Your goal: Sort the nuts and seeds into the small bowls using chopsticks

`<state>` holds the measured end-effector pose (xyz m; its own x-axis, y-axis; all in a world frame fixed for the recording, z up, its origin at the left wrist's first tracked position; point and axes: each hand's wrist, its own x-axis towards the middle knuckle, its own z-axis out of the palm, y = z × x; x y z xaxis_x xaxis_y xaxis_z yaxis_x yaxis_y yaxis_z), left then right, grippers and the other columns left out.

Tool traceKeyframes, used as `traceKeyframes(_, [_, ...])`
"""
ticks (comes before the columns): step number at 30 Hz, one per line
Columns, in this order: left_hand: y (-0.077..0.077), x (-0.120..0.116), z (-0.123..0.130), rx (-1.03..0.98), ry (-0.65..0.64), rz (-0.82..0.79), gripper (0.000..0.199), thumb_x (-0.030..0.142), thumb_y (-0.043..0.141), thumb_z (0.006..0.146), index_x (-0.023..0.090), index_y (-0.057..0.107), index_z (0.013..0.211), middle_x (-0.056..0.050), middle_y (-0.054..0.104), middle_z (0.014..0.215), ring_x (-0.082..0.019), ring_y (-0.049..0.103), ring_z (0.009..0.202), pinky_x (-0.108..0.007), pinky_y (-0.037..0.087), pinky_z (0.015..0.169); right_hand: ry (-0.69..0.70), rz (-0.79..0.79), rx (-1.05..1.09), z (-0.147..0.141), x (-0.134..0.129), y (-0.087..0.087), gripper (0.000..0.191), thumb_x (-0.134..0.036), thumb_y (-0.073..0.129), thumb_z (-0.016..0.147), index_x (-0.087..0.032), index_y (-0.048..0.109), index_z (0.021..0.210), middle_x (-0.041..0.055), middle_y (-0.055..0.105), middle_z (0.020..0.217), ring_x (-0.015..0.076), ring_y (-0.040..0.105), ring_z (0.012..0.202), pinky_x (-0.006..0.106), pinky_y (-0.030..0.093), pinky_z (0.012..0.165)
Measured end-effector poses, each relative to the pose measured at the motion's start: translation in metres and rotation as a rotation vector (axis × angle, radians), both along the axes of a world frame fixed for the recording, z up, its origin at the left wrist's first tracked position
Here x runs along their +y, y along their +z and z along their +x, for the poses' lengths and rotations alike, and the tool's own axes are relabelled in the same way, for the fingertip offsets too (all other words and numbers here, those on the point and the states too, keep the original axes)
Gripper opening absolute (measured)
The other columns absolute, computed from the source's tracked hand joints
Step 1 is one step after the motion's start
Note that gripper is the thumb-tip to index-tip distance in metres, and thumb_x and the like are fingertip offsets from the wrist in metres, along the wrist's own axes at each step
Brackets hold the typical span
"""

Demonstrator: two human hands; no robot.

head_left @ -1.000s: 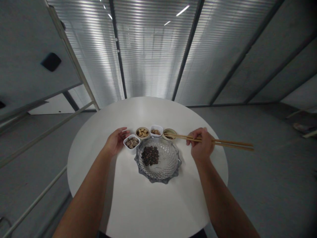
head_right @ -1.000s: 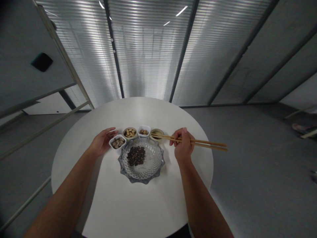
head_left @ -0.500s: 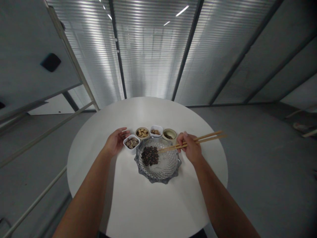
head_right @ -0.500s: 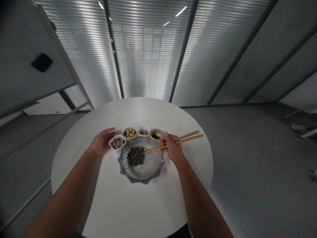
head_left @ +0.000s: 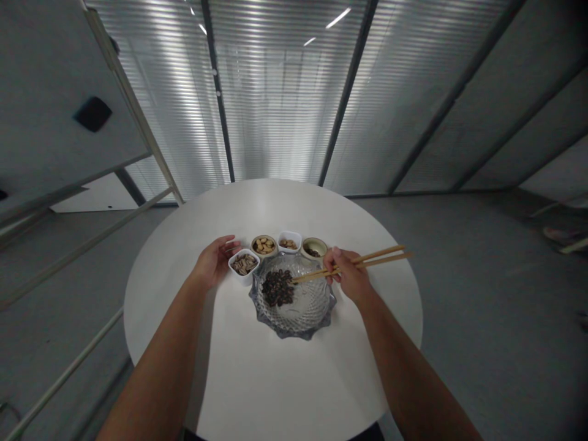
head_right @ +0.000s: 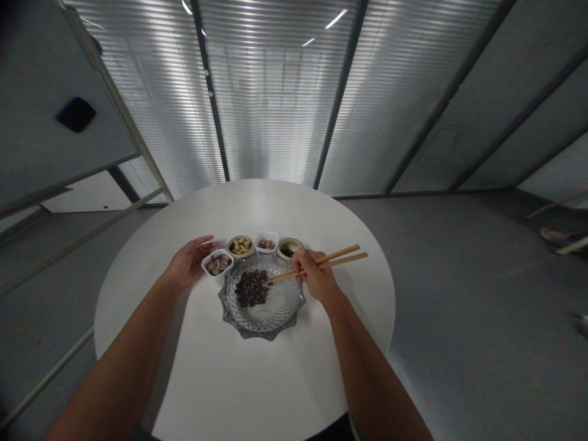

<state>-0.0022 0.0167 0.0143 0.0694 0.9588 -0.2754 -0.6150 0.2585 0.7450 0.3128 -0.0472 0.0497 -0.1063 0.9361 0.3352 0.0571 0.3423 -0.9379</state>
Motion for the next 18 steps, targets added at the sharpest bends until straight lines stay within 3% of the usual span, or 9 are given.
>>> traceKeyframes(18, [0.0021, -0.0017, 0.0003, -0.006, 0.0, 0.014, 0.017, 0.018, 0.061, 0.078, 0.013, 0.065, 0.093, -0.01, 0.068, 0.082, -0.02, 0.066, 0.067, -0.031, 0.053, 0.062, 0.01, -0.024, -0.023, 0.0083, 0.0015, 0.0038, 0.049, -0.054, 0.047, 0.086, -0.018, 0.053, 0.053, -0.0024, 0.045, 0.039, 0.0104, 0.041, 0.036, 0.024, 0.029, 0.038])
